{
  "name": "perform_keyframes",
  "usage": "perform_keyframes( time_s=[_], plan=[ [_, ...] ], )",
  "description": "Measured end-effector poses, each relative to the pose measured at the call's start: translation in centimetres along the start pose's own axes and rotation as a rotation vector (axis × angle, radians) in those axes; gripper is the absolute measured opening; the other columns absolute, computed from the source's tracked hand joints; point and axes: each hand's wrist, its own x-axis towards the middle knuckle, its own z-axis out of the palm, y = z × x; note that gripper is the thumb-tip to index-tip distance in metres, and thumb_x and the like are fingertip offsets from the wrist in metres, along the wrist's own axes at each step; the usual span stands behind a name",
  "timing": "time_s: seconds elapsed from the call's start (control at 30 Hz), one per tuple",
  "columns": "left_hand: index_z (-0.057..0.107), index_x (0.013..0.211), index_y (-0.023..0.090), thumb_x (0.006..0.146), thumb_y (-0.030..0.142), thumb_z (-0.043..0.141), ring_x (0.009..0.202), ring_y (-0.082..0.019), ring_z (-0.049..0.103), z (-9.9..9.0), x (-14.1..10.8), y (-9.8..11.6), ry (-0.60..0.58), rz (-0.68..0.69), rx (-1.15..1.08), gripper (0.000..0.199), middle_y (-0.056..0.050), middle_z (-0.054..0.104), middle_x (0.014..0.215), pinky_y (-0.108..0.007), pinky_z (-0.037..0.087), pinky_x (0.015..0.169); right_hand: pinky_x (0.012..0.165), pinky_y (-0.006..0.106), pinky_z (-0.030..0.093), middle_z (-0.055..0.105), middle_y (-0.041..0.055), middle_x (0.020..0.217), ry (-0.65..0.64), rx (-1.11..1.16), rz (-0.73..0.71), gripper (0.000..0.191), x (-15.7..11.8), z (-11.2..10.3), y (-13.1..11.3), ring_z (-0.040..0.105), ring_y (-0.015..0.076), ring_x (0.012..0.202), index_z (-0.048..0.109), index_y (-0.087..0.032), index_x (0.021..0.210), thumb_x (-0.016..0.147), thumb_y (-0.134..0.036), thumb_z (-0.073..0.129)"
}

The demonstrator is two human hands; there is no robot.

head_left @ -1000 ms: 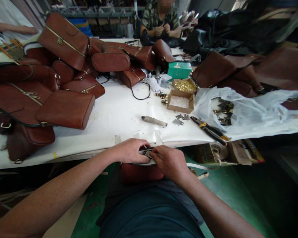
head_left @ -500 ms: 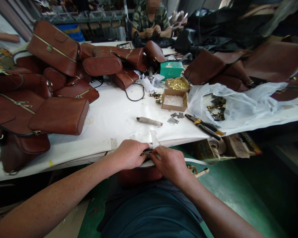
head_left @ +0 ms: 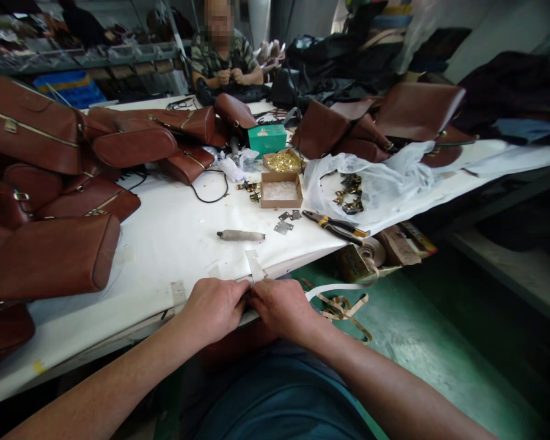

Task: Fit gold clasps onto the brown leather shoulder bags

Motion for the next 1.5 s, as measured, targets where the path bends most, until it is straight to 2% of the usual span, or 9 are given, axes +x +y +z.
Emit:
perform_keyframes(
  time_s=[0.2, 0.37, 0.47, 0.53, 0.63, 0.93, 1.23, 1.43, 1.5],
  plan=[
    [0.070, 0.103, 0.025, 0.095, 0.021, 0.049, 0.088, -0.029, 0.077, 0.2, -0.2, 1.3, -0.003, 0.091, -0.017, 0.023, -0.006, 0.080, 0.096, -0.037, 0.051, 0.073, 0.066, 0.027, 0.037, 0.078, 0.0033, 0.085, -0.138, 0.217, -0.115, 0.016, -0.3, -2.7, 1.9, 0.068, 0.0185, 0.079, 0.079, -0.020, 0.089, 0.094, -0.028, 0.067],
    [0.070, 0.111, 0.025, 0.101, 0.028, 0.044, 0.088, -0.031, 0.076, 0.7, 0.5, -0.6, -0.016, -0.050, 0.040, 0.028, -0.009, 0.079, 0.098, -0.037, 0.050, 0.070, 0.065, 0.023, 0.044, 0.074, 0.0019, 0.080, -0.452, 0.897, -0.308, 0.026, -4.2, -5.4, 4.1, 0.063, 0.0138, 0.070, 0.079, -0.016, 0.089, 0.092, -0.041, 0.074],
    [0.071, 0.110, 0.027, 0.103, 0.040, 0.046, 0.092, -0.031, 0.076, 0.7, 0.5, -1.9, -0.074, -0.086, -0.048, 0.029, -0.008, 0.080, 0.099, -0.036, 0.051, 0.074, 0.061, 0.023, 0.042, 0.069, 0.0018, 0.076, -0.092, 1.013, -0.007, 0.040, -5.7, -4.9, 7.4, 0.058, 0.0132, 0.066, 0.075, -0.015, 0.085, 0.088, -0.055, 0.075],
    [0.071, 0.114, 0.027, 0.103, 0.042, 0.046, 0.095, -0.029, 0.076, 0.7, 0.3, -2.2, -0.106, -0.059, -0.149, 0.031, -0.008, 0.080, 0.103, -0.035, 0.052, 0.079, 0.057, 0.024, 0.038, 0.064, -0.0001, 0.070, 0.248, 0.921, 0.278, 0.046, -5.1, -3.0, 10.7, 0.051, 0.0125, 0.061, 0.071, -0.016, 0.080, 0.084, -0.062, 0.075],
    [0.069, 0.126, 0.026, 0.104, 0.038, 0.042, 0.103, -0.027, 0.074, 0.5, -0.2, -2.6, -0.135, -0.014, -0.295, 0.037, -0.009, 0.078, 0.118, -0.035, 0.053, 0.089, 0.055, 0.026, 0.037, 0.062, 0.0000, 0.067, 0.486, 0.878, 0.507, 0.054, -2.8, 1.1, 15.4, 0.049, 0.0140, 0.060, 0.070, -0.016, 0.082, 0.076, -0.070, 0.074],
    [0.061, 0.145, 0.027, 0.096, 0.023, 0.045, 0.130, -0.020, 0.064, -0.1, -0.7, -5.4, -0.224, 0.139, -0.586, 0.052, -0.002, 0.067, 0.146, -0.028, 0.044, 0.113, 0.058, 0.029, 0.036, 0.056, 0.0002, 0.063, 0.610, 0.780, 0.586, 0.059, 0.5, 5.8, 18.8, 0.043, 0.0142, 0.061, 0.064, -0.017, 0.071, 0.073, -0.076, 0.069],
    [0.074, 0.118, 0.026, 0.088, 0.040, 0.063, 0.094, -0.026, 0.074, -0.4, -0.6, -3.1, -0.114, -0.079, -0.431, 0.035, -0.006, 0.080, 0.107, -0.031, 0.051, 0.080, 0.065, 0.032, 0.041, 0.067, 0.0054, 0.070, 0.519, 0.687, 0.583, 0.064, -0.2, 5.0, 19.7, 0.056, 0.0207, 0.068, 0.074, -0.015, 0.078, 0.075, -0.079, 0.068],
    [0.078, 0.103, 0.029, 0.090, 0.041, 0.064, 0.091, -0.034, 0.077, 0.4, -0.3, -1.3, 0.030, -0.118, -0.173, 0.023, -0.011, 0.082, 0.095, -0.039, 0.052, 0.078, 0.095, 0.047, 0.049, 0.072, 0.0176, 0.109, 0.853, 0.537, 0.590, 0.066, -3.8, 4.6, 17.4, 0.065, 0.0337, 0.103, 0.073, -0.014, 0.109, 0.091, -0.074, 0.052],
    [0.078, 0.101, 0.029, 0.092, 0.037, 0.059, 0.094, -0.034, 0.077, 0.5, -0.2, -1.1, 0.054, -0.090, -0.184, 0.022, -0.011, 0.082, 0.096, -0.039, 0.052, 0.080, 0.100, 0.048, 0.051, 0.069, 0.0165, 0.121, 0.868, 0.538, 0.403, 0.056, -4.8, 5.4, 15.4, 0.066, 0.0334, 0.109, 0.069, -0.019, 0.123, 0.094, -0.066, 0.058]
  ],
)
